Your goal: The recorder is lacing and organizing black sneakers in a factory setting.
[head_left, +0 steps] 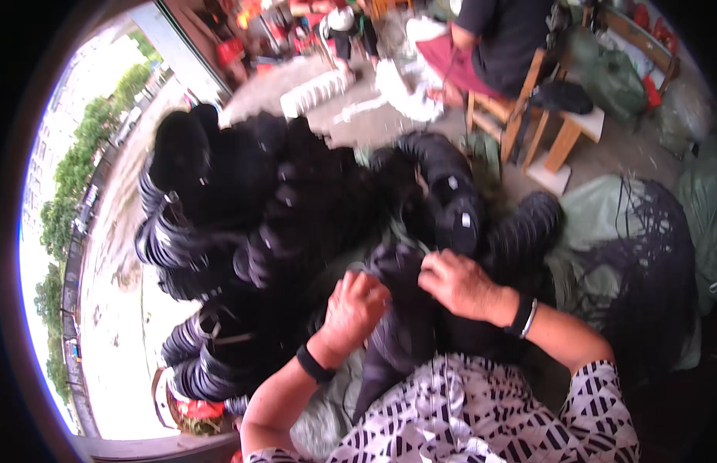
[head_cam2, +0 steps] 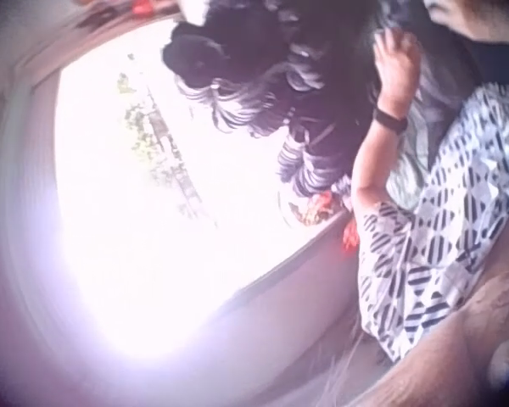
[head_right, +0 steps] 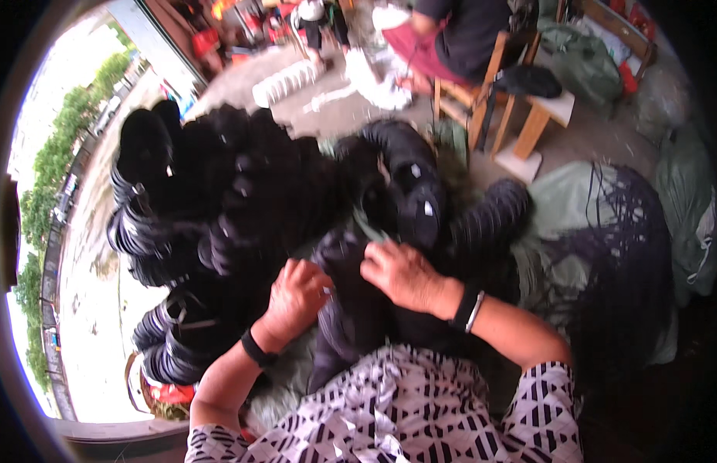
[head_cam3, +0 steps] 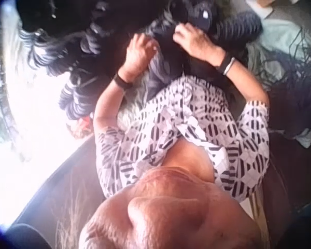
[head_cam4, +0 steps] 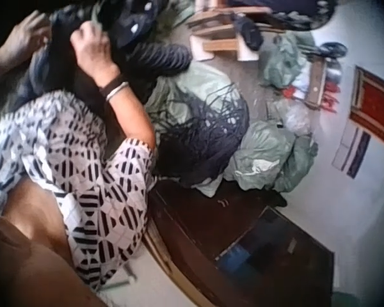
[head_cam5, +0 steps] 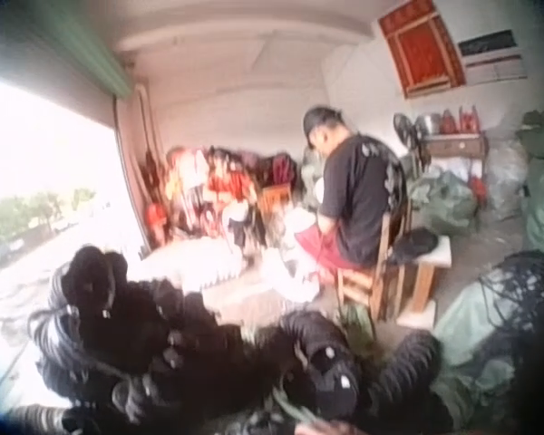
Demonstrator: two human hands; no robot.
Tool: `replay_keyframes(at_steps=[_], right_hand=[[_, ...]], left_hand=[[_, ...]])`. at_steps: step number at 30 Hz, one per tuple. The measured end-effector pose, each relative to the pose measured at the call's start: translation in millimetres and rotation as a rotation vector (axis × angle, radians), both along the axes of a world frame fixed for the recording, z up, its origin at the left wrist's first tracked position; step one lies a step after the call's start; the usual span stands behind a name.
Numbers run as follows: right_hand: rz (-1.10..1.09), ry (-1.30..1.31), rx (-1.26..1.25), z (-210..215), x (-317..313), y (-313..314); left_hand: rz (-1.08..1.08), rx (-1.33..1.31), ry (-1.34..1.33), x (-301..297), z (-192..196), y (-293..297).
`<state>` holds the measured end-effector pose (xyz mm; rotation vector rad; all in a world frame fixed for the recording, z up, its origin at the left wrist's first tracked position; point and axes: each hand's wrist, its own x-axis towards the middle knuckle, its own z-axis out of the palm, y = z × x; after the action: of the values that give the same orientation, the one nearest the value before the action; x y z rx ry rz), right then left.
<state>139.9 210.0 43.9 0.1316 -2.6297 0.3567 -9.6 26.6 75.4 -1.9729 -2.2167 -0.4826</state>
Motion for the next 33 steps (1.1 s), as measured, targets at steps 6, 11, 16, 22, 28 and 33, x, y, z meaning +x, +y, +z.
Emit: replay_keyframes(at_steps=[6, 11, 16, 22, 28, 33], right_hand=[[0.343, -0.176, 0.255, 13.7, -16.4, 1.8], [0.409, -0.465, 0.046, 18.5, -26.6, 6.1], [0.342, -0.700, -0.037, -2.8, -47.0, 16.1], [0.182, -0.789, -0.003, -2.8, -49.7, 8.7], [0.151, -0.744, -0.046, 3.8, -34.5, -2.8], [0.047, -0.511, -0.123, -17.2, -9.4, -10.2]], left_hand=[[-0.408, -0.315, 0.158, -21.2, 16.7, 6.7], [-0.383, -0.442, 0.059, -34.7, 4.7, 10.8], [-0.127, -0.528, -0.046, -8.5, -11.2, 26.7], [-0.046, -0.330, -0.354, -26.3, -22.3, 26.1], [0.010, -0.019, -0.726, -12.6, -23.3, 13.9], [0.140, 0.230, -1.621, 7.0, -50.1, 31.4]])
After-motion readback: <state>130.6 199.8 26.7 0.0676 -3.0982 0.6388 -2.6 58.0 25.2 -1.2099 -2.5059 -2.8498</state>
